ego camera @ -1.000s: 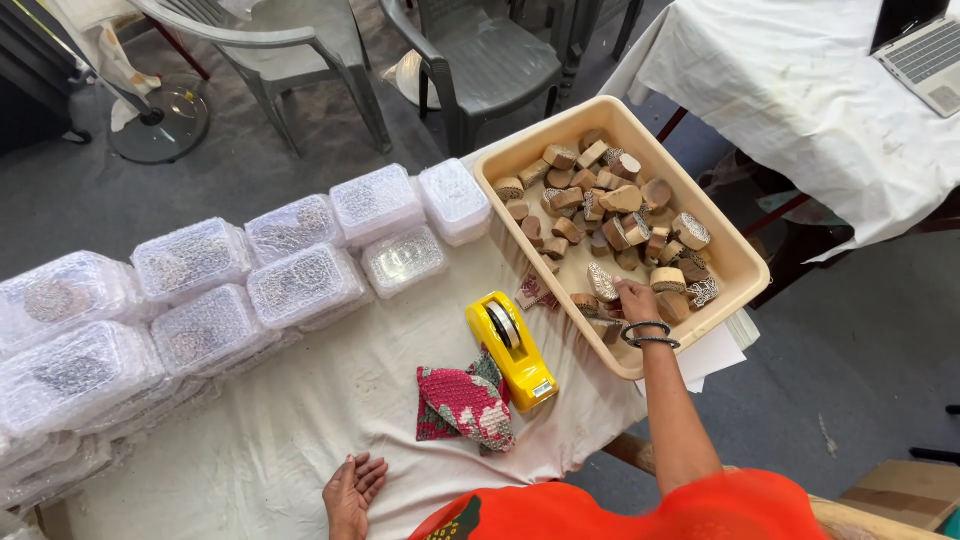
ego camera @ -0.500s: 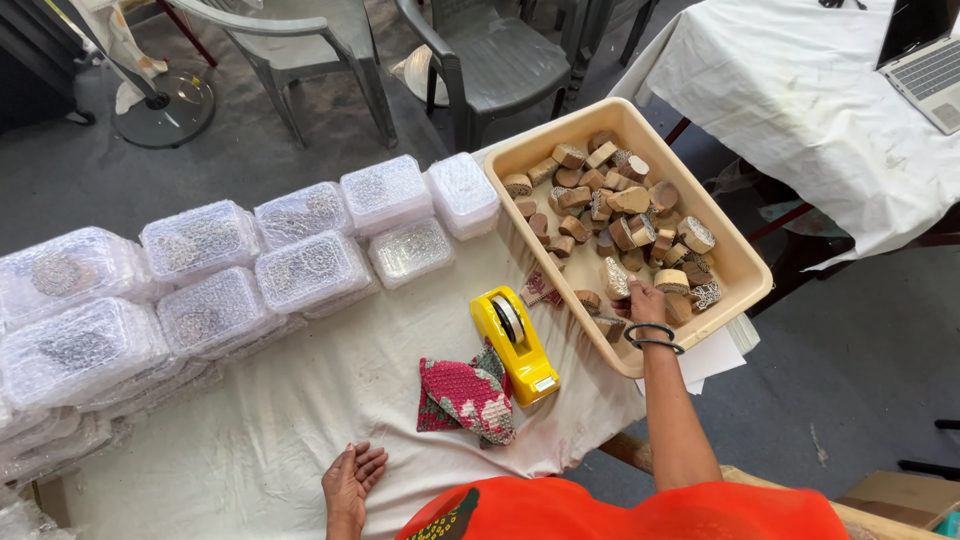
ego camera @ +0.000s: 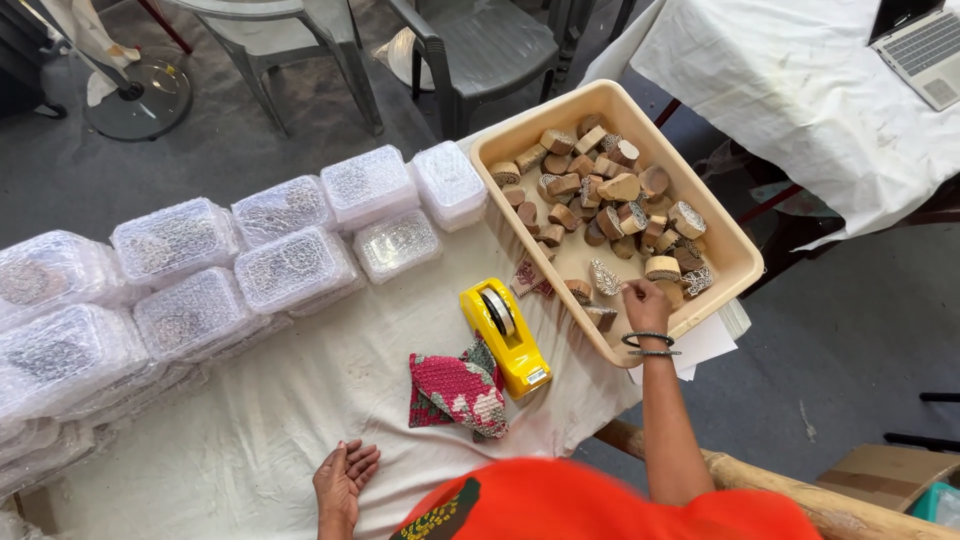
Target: The person wraps small wooden items in bubble wrap and secures them with tape. They place the wrapped items into a plastic container and then stack the container with others. The person also wipes a wooden item with a cloth.
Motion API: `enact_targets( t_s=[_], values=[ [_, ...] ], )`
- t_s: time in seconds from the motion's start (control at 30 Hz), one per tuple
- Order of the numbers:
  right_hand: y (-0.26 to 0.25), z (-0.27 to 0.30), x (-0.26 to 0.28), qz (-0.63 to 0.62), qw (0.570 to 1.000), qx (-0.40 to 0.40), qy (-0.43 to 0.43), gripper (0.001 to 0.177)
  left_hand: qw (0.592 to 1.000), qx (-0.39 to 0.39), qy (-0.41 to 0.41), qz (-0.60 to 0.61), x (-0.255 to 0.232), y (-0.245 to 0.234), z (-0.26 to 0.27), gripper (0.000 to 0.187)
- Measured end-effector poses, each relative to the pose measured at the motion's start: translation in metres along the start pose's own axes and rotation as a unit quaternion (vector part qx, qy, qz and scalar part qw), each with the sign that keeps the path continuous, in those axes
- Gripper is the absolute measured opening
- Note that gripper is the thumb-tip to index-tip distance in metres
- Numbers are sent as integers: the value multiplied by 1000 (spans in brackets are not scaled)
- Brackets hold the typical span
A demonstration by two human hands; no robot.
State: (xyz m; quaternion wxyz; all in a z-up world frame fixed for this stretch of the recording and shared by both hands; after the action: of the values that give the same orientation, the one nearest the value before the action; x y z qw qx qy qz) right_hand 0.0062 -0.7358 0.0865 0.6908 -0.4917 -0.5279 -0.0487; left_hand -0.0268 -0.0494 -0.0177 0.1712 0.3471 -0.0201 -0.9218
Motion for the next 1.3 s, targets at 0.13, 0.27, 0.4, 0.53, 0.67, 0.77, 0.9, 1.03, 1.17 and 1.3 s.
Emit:
enact_targets(
  t_s=[0.13, 0.27, 0.4, 0.53, 0.67, 0.77, 0.9, 1.03, 1.17, 1.3],
  values=[
    [16, 16, 11, 22, 982, 157, -103, 30, 1000, 0, 2, 0, -2, 2, 1, 41],
    [26, 35, 36, 207, 933, 231, -181, 52, 1000, -3, 1, -1, -1, 1, 1, 41],
    [18, 28, 32, 115, 956, 270, -15, 58, 1000, 1, 2, 2, 1, -1, -1, 41],
    [12, 17, 1, 73, 971, 226, -18, 53, 1000, 0, 6, 6, -2, 3, 2, 41],
    [6, 22, -3, -192, 933, 270, 140, 49, 1000, 5, 8, 4, 1, 1, -1, 41],
    [2, 24, 0, -296, 900, 260, 187, 47, 1000, 4, 8, 7, 0, 1, -1, 41],
    [-14, 24, 30, -209, 947, 170, 172, 46, 1000, -4, 4, 3, -2, 1, 2, 41],
    [-7, 18, 27, 32, 999, 38, 3, 52, 1000, 12, 5, -7, 4, -1, -8, 42],
    [3, 24, 33, 46, 992, 85, -87, 37, 1000, 21, 11, -3, 8, -3, -12, 42],
    [-31, -5, 13, 208, 977, -22, 46, 24, 1000, 16, 18, -2, 8, -10, -15, 42]
  ],
)
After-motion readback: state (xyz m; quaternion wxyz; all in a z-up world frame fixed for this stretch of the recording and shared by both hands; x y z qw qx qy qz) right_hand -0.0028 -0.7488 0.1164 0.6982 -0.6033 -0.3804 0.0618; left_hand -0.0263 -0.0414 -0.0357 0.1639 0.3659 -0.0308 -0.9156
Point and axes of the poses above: each hand's wrist, its own z-axis away from the middle knuckle, its own y-axis out of the palm, x = y × z, the point moved 6 cm from there along -z, towards the middle knuckle, and after that the axes turned 4 degrees about -z, right-handed, at the moved point
